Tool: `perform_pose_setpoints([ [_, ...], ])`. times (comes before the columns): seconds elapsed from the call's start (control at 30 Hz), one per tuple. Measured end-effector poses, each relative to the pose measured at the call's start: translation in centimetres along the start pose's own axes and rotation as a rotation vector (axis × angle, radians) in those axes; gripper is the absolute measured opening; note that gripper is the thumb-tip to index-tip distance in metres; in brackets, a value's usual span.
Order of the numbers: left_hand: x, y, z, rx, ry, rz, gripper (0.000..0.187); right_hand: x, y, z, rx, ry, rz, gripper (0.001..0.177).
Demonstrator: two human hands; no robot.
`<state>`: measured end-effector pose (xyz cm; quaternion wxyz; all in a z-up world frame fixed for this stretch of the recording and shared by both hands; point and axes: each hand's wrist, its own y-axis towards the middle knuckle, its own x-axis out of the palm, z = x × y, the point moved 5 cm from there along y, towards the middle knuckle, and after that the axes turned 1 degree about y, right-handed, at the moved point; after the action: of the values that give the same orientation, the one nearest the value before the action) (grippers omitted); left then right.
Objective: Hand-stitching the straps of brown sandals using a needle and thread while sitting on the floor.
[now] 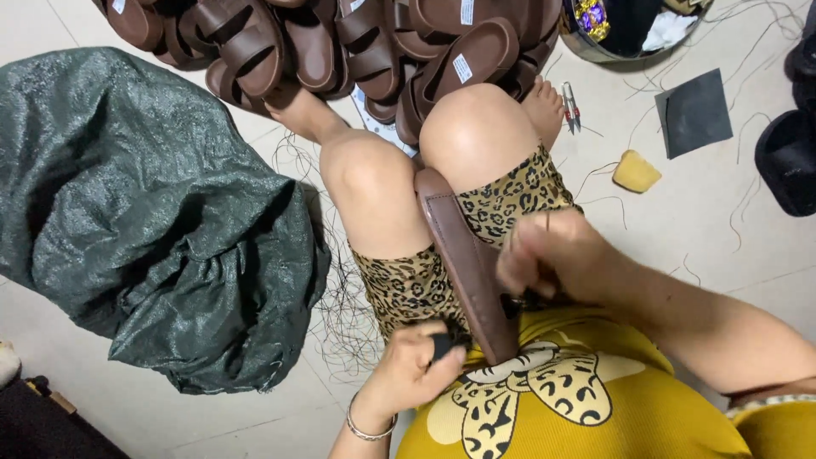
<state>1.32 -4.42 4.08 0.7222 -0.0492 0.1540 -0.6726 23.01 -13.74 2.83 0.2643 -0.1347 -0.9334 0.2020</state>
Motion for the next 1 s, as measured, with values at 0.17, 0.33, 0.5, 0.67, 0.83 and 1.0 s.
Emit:
perform_pose_setpoints([
  [0.17,-0.6,-1.6,-1.3,-0.009,-0.502,-0.146,0.049,-3.4,0.0,-0.8,0.146,-0.221,-0.019,0.052],
  [0.33,-10.6,-4.6,-4.0,-0.522,-0.119,0.870,0.017,-8.5,-1.9,-6.3,0.046,-0.957,0.471,0.063],
  [0.5,-7.5,1.7,1.6,-0.056,-0.099,0.711,0.051,-2.2,-3.1,-2.4,-0.100,-1.235,-0.097,0.058],
  [0.67,-3.9,5.2,1.8,-0.057,0.169,0.161,0.096,-1.5,-2.8,0.5,-0.068,-1.521,-0.374,0.071],
  [0.83,-3.5,5.2,1.1,-0.033,0.229,0.092,0.106,-1.3,-2.3,0.5,-0.013,-1.576,-0.421,0.078],
  [1.0,-2.3,5.2,-0.4,0.018,0.335,0.181,0.107,1.5,-2.1,-1.3,0.099,-1.721,-0.444,0.075],
])
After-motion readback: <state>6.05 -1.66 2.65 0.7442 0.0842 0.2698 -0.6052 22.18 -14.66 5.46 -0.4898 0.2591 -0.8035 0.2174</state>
